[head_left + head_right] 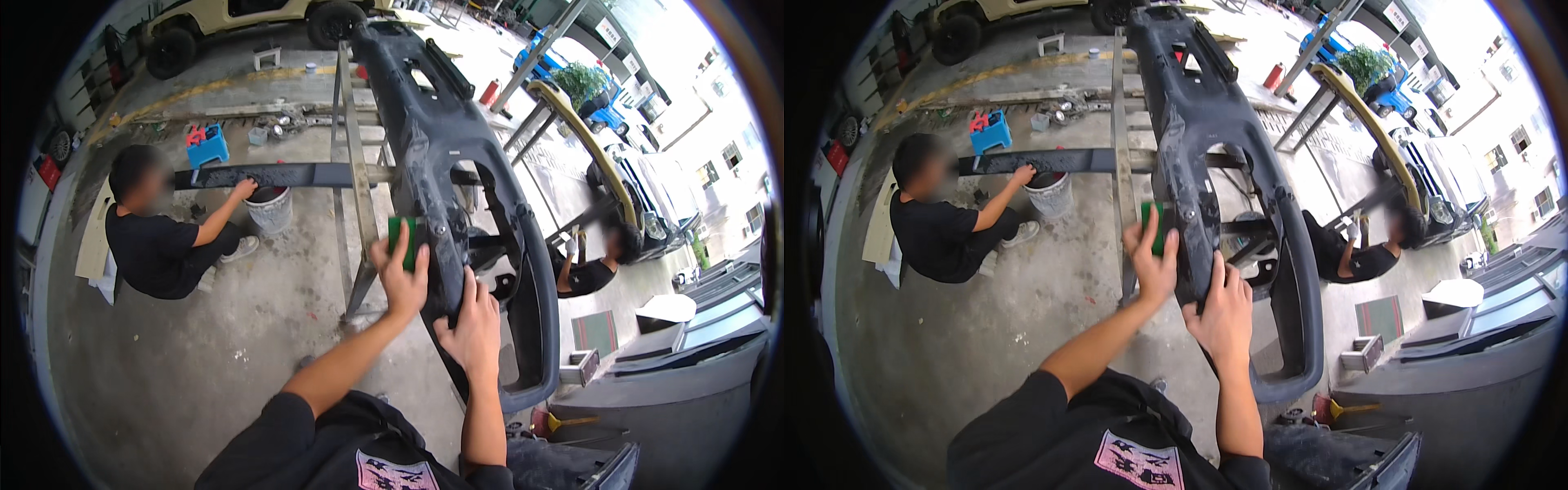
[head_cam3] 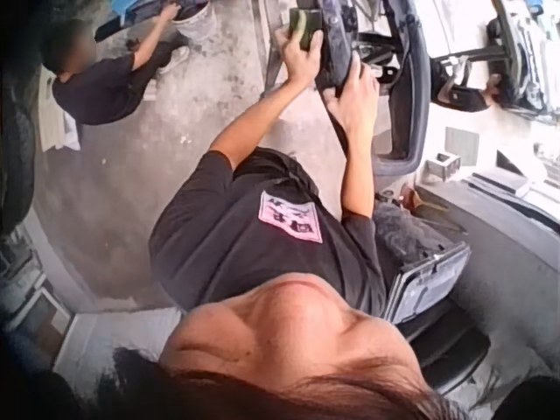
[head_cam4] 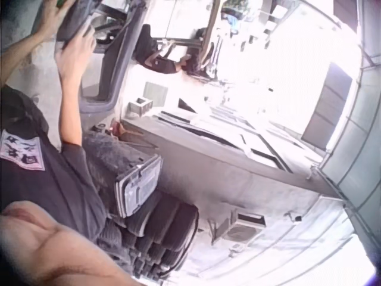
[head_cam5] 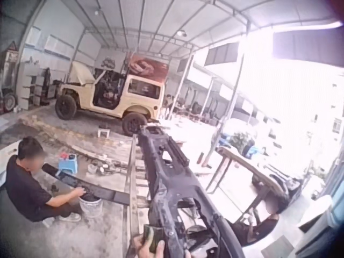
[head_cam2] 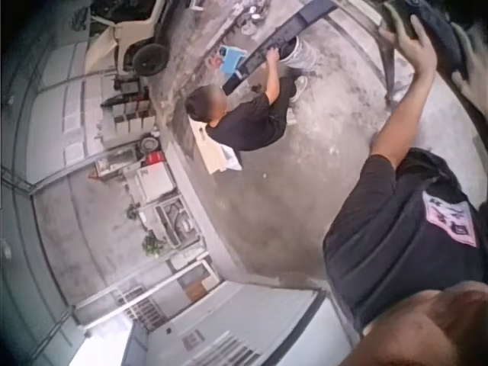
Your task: The person sands a black car bumper mounted on a metal stand using a green sanding block. The person repeatedly rubs the block over various sections of the bumper, including edges and recessed areas, while another person works nearby on a separate part.
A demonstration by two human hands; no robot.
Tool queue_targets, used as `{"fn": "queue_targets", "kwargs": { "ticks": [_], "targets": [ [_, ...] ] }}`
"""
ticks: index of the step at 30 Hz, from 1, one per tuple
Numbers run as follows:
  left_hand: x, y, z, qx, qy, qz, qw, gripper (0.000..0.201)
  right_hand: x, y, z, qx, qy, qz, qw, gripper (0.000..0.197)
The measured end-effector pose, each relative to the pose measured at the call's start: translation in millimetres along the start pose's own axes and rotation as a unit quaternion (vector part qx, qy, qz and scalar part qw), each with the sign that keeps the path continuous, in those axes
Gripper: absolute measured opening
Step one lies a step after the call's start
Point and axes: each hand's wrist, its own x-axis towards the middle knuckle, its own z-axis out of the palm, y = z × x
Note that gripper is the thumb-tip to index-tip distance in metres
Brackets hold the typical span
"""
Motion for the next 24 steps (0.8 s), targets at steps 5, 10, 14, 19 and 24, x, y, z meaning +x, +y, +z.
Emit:
{"fn": "queue_targets", "kwargs": {
  "ticks": [5,10,14,19,24],
  "targets": [
    [22.0,1.6,6.0,0.001,-0.008,-0.033,0.999,0.057,0.7,-2.7,-0.1,-0.013,-0.028,0.033,0.999,0.086],
    [-7.8,12.0,-0.9,-0.054,-0.028,-0.061,0.996,0.056,-3.3,2.2,-1.1,-0.002,-0.002,0.022,1.000,0.087],
    [7.7,16.7,-5.8,-0.045,-0.064,-0.128,0.989,0.057,-3.2,-1.3,2.5,-0.007,-0.002,0.032,0.999,0.088],
    [-10.4,19.3,-27.7,-0.051,-0.113,-0.123,0.985,0.057,-1.6,-2.9,1.4,0.003,-0.004,0.030,1.000,0.088],
    [-21.2,17.1,-30.1,-0.075,-0.105,-0.111,0.985,0.056,0.8,-4.0,1.7,0.007,-0.004,0.029,1.000,0.087]
  ]
}}
